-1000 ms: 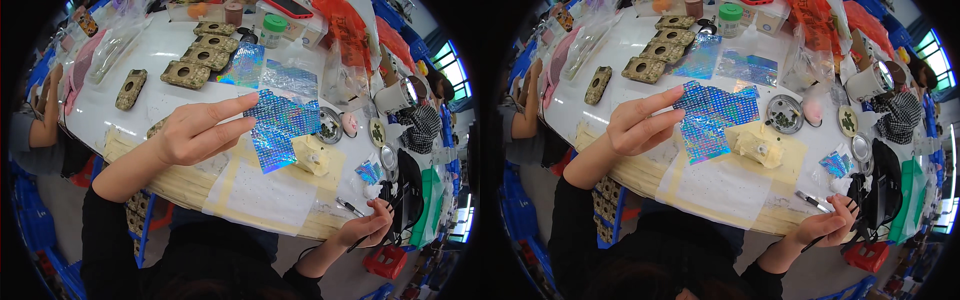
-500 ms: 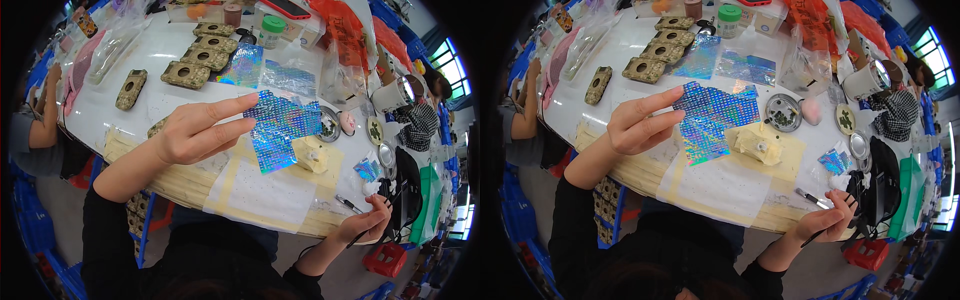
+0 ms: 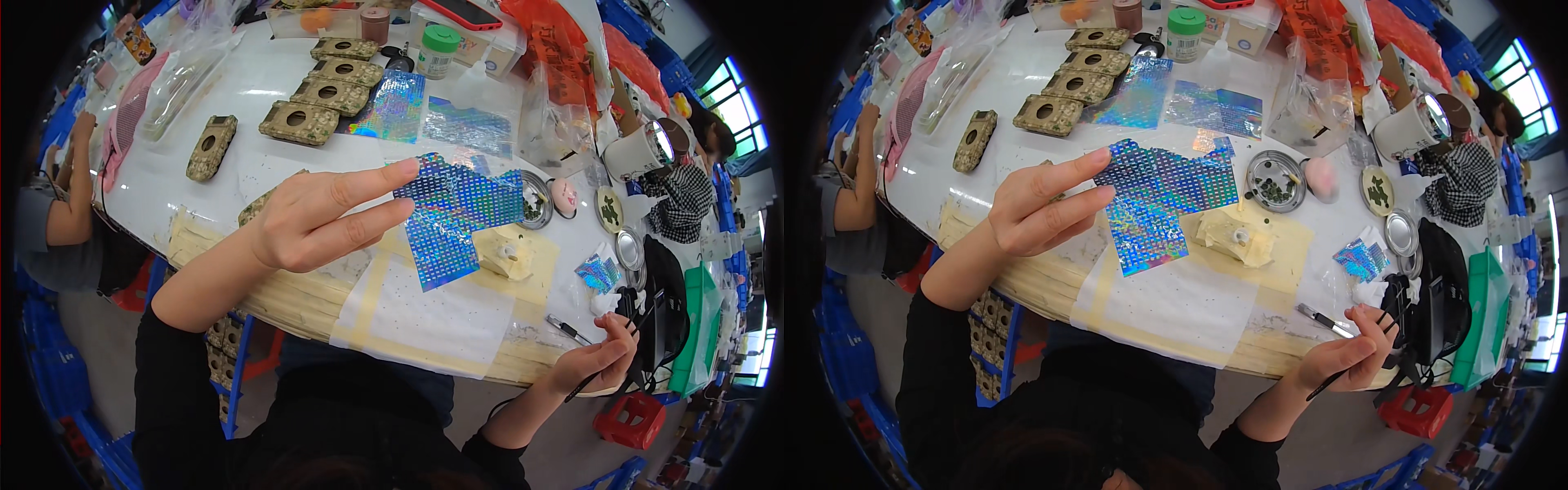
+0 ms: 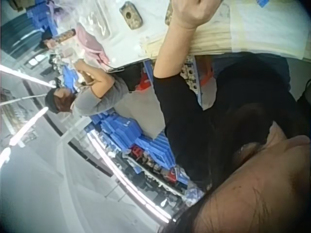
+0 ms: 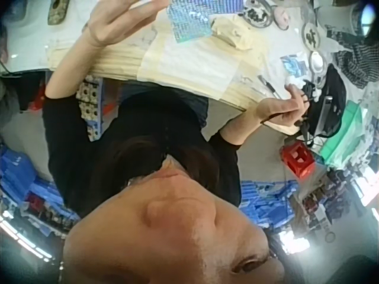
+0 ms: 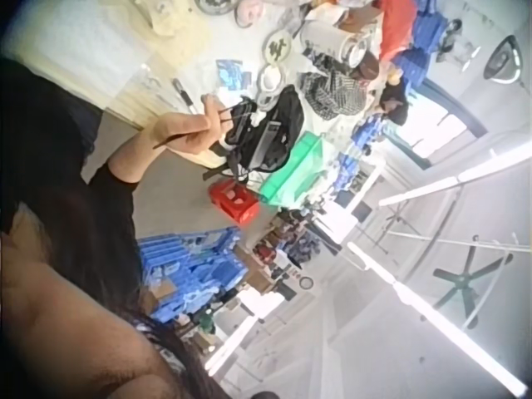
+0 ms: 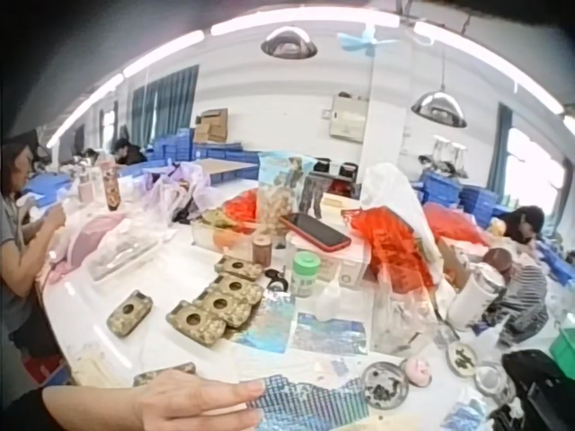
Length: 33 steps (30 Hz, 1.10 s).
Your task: Detailing small toy tank models using precision tools and applying components.
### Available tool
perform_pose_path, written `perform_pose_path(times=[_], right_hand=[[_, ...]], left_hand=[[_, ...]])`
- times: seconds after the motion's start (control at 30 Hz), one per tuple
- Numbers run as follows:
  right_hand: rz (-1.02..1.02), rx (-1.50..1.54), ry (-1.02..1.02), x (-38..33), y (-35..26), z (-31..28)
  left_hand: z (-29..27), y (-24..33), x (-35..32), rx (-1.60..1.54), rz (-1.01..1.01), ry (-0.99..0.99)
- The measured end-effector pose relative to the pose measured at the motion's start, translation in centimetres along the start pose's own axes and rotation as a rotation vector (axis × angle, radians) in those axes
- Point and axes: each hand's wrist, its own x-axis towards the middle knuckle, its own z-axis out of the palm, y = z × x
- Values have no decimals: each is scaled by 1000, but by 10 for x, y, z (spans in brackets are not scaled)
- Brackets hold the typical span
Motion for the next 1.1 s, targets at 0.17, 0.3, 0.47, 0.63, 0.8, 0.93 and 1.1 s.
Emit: perform_pose_path(times=[0.17, 0.3, 0.47, 0.63, 0.8, 0.93, 1.1], right_hand=[[34, 45, 28, -1, -2, 2], [19, 31, 19, -1, -1, 1], [27, 6, -22, -1, -1, 1], [115, 68, 4, -6, 0, 3], [223, 104, -108, -4, -13, 11], [263, 386, -272, 4, -48, 28], [540, 835, -462, 14, -98, 43]], left_hand=[[1, 0, 2, -29, 21, 29], [-1, 1, 1, -13, 19, -2], [-2, 0, 0, -15, 27, 2], [2, 2, 2, -68, 48, 66], [-1, 4, 1, -84, 55, 49], [-2, 9, 1, -60, 102, 114], [-23, 44, -11, -155, -38, 58]])
